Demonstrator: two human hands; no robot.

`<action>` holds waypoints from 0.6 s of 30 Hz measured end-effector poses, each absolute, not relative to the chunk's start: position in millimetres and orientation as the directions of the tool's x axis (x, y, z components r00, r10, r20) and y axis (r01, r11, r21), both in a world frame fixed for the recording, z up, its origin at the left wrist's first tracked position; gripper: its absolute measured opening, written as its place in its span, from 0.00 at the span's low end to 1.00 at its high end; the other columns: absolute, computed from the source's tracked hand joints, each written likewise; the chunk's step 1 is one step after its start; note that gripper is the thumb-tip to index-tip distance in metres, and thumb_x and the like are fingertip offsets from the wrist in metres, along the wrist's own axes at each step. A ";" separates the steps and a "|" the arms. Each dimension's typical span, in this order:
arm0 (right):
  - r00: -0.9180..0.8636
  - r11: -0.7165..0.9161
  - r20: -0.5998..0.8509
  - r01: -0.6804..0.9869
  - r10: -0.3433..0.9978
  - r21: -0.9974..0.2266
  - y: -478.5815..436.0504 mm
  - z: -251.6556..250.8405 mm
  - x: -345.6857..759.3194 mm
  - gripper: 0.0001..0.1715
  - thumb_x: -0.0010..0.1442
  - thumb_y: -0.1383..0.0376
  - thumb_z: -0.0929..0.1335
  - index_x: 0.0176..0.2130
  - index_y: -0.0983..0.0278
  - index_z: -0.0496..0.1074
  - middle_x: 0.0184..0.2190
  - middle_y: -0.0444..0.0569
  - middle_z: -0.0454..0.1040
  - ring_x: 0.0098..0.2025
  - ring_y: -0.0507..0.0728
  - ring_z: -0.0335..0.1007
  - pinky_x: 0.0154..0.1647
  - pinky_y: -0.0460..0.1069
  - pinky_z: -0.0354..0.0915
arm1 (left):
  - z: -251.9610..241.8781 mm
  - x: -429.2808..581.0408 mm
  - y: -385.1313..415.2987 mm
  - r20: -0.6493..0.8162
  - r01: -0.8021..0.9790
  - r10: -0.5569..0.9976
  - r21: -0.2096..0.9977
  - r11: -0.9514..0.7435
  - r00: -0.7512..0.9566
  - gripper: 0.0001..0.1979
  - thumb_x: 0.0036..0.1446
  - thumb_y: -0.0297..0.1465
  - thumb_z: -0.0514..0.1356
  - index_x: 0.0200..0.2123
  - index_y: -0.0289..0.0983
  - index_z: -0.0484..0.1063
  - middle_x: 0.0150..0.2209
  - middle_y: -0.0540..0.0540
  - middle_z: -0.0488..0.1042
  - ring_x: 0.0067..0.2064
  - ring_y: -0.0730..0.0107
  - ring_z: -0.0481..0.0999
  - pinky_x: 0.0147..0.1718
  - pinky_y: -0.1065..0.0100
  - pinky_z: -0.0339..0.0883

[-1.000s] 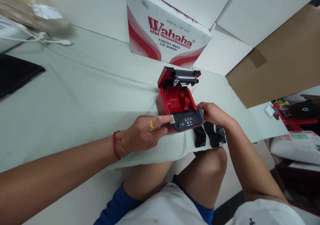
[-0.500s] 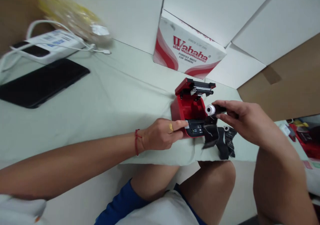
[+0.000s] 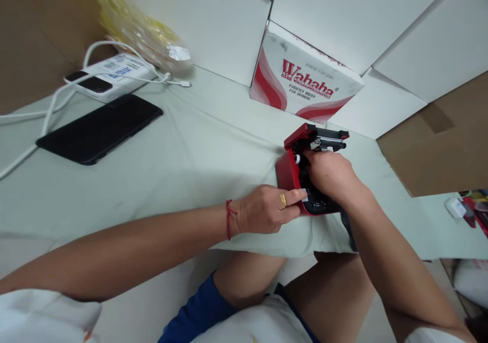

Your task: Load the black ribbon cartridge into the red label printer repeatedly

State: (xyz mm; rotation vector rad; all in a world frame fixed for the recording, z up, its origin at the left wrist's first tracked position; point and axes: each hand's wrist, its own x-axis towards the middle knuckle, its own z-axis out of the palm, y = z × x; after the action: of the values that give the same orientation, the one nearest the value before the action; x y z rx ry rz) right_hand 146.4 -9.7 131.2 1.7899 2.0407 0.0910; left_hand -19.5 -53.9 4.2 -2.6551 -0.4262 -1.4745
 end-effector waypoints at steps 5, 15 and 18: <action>-0.083 0.175 -0.277 0.929 0.957 0.326 -9.5 129.1 141.6 0.26 0.65 0.69 0.60 0.59 0.59 0.73 0.45 0.59 0.82 0.42 0.65 0.80 0.35 0.52 0.65 | 2.3 -17.8 -53.9 0.857 0.280 0.225 0.099 -0.955 0.465 0.11 0.60 0.19 0.52 0.34 0.35 0.72 0.50 0.40 0.81 0.31 0.73 0.76 0.26 0.70 0.71; -0.054 0.139 -0.234 0.920 0.971 0.366 -26.2 138.5 126.0 0.20 0.69 0.67 0.60 0.54 0.66 0.75 0.41 0.64 0.82 0.44 0.66 0.80 0.42 0.55 0.68 | 6.8 -17.6 -53.3 0.858 0.234 0.223 0.125 -0.964 0.462 0.10 0.59 0.18 0.51 0.33 0.36 0.69 0.49 0.41 0.81 0.33 0.74 0.78 0.25 0.71 0.71; -0.065 0.149 -0.219 0.907 0.973 0.394 -26.4 139.1 126.4 0.20 0.68 0.67 0.61 0.53 0.67 0.75 0.39 0.64 0.82 0.43 0.67 0.80 0.41 0.55 0.69 | 9.9 -18.3 -52.4 0.855 0.230 0.214 0.114 -0.966 0.473 0.11 0.59 0.18 0.50 0.33 0.36 0.69 0.49 0.41 0.81 0.32 0.74 0.78 0.25 0.71 0.70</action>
State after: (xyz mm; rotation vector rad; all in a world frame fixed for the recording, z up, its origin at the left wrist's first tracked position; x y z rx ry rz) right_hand 126.4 -26.4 139.1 1.7921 2.0080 0.2108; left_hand -18.3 -52.4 9.9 -2.6815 -0.4041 -1.5523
